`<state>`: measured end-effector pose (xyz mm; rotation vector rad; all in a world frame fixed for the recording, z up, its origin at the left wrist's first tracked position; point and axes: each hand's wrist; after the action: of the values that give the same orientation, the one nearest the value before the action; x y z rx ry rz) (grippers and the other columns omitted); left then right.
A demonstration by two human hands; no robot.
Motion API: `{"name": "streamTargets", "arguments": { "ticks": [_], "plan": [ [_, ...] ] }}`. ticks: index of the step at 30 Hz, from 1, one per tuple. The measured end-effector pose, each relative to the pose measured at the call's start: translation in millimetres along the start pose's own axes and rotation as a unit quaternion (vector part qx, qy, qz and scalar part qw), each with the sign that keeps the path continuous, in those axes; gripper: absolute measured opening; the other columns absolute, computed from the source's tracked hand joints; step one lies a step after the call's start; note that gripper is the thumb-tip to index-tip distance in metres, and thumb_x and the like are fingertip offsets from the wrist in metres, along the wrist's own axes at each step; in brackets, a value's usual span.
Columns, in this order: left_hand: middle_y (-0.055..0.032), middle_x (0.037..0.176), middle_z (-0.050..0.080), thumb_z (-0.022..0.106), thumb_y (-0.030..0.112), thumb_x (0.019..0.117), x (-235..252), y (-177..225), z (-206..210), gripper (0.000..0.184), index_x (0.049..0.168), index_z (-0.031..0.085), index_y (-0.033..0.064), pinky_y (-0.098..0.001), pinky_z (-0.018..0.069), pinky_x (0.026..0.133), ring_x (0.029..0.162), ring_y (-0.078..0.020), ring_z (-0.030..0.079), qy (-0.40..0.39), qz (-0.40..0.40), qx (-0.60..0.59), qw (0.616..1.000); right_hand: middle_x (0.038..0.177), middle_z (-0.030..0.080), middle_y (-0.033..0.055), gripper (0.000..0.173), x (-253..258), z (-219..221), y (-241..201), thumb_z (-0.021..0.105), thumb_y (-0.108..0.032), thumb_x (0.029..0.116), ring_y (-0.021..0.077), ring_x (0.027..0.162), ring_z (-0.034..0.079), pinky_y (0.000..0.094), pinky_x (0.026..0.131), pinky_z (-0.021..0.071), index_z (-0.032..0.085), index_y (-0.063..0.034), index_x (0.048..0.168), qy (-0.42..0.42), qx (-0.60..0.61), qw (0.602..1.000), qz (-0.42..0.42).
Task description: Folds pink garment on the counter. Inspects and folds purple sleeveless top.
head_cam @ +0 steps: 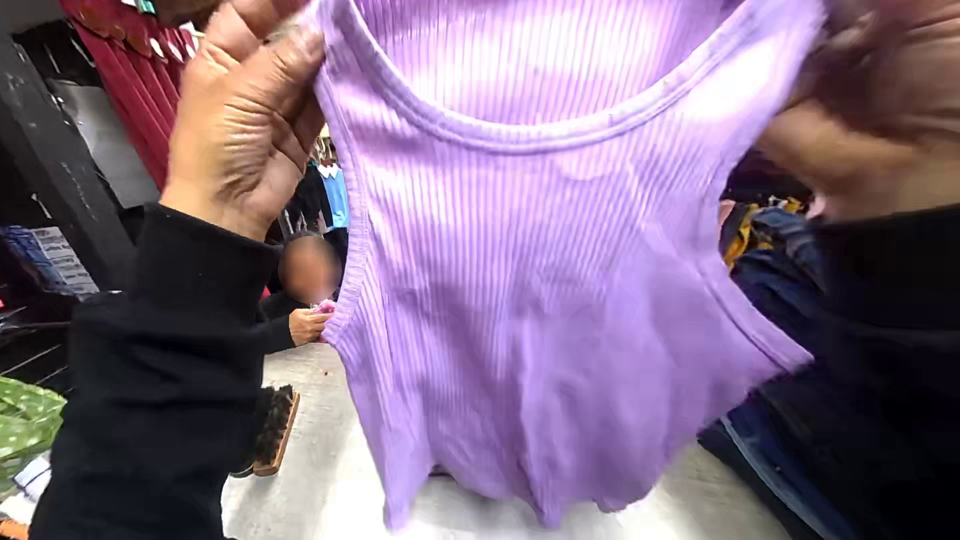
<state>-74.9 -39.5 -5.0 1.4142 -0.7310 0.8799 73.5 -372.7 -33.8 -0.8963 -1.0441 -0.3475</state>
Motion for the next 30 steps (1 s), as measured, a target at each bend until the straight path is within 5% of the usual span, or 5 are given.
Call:
{"name": "streamTargets", "arguments": {
  "ticks": [6, 10, 20, 24, 30],
  "plan": [
    [-0.0088, 0.105, 0.068, 0.062, 0.001, 0.0970, -35.4, -124.1, -12.9, 0.035, 0.131, 0.055, 0.0014, -0.0314, 0.0611, 0.077, 0.084, -0.0139, 0.069, 0.029, -0.242, 0.179, 0.953, 0.096, 0.068, -0.0030, 0.029, -41.7, -19.9, 104.4, 0.059, -0.015, 0.1019, 0.0067, 0.079, 0.068, 0.0265, 0.071, 0.0600, 0.054, -0.0139, 0.130, 0.048, -0.173, 0.957, 0.228],
    [-0.0274, 0.129, 0.062, 0.068, 0.014, 0.0970, -99.6, -178.1, -34.6, 0.051, 0.140, 0.050, -0.0061, -0.0567, 0.0506, 0.101, 0.117, -0.0384, 0.064, -0.110, -0.352, 0.428, 0.825, 0.130, 0.063, 0.0217, 0.061, -113.2, -52.4, 130.0, 0.060, -0.026, 0.1018, 0.0315, 0.108, 0.066, 0.0527, 0.090, 0.0546, 0.035, -0.0088, 0.154, -0.049, -0.377, 0.861, 0.338],
    [-0.0183, 0.097, 0.067, 0.060, 0.049, 0.1005, -260.7, -166.7, -24.0, 0.054, 0.111, 0.066, -0.0037, -0.0499, 0.0509, 0.086, 0.088, -0.0276, 0.064, -0.194, -0.559, 0.372, 0.715, 0.101, 0.070, 0.0106, 0.034, -274.0, -77.2, 113.5, 0.057, -0.023, 0.1057, 0.0159, 0.083, 0.067, 0.0355, 0.074, 0.0539, 0.057, 0.0004, 0.130, -0.071, -0.360, 0.723, 0.586],
    [-0.0054, 0.079, 0.065, 0.067, 0.036, 0.0979, -278.5, -176.1, -29.1, 0.034, 0.098, 0.066, 0.0016, -0.0365, 0.0530, 0.072, 0.072, -0.0133, 0.062, -0.097, -0.532, 0.323, 0.776, 0.086, 0.068, 0.0055, 0.053, -281.8, -69.9, 123.1, 0.072, -0.011, 0.0932, 0.0086, 0.064, 0.059, 0.0250, 0.056, 0.0479, 0.047, -0.0014, 0.139, -0.038, -0.281, 0.738, 0.612],
    [-0.0038, 0.093, 0.070, 0.063, 0.018, 0.0968, -292.6, -160.7, -24.3, 0.015, 0.101, 0.068, 0.0044, -0.0293, 0.0575, 0.080, 0.085, -0.0104, 0.069, 0.073, -0.401, 0.249, 0.879, 0.076, 0.069, 0.0045, 0.006, -284.9, -73.7, 121.0, 0.060, 0.002, 0.0975, 0.0104, 0.061, 0.066, 0.0246, 0.058, 0.0566, 0.061, -0.0035, 0.096, 0.049, -0.179, 0.790, 0.584]
  ]
}}
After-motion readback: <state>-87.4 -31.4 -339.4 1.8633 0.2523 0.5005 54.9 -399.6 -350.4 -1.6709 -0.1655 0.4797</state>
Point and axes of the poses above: each hand's wrist, its own x-axis towards the middle knuckle, its own z-axis out of the palm, y = z × x
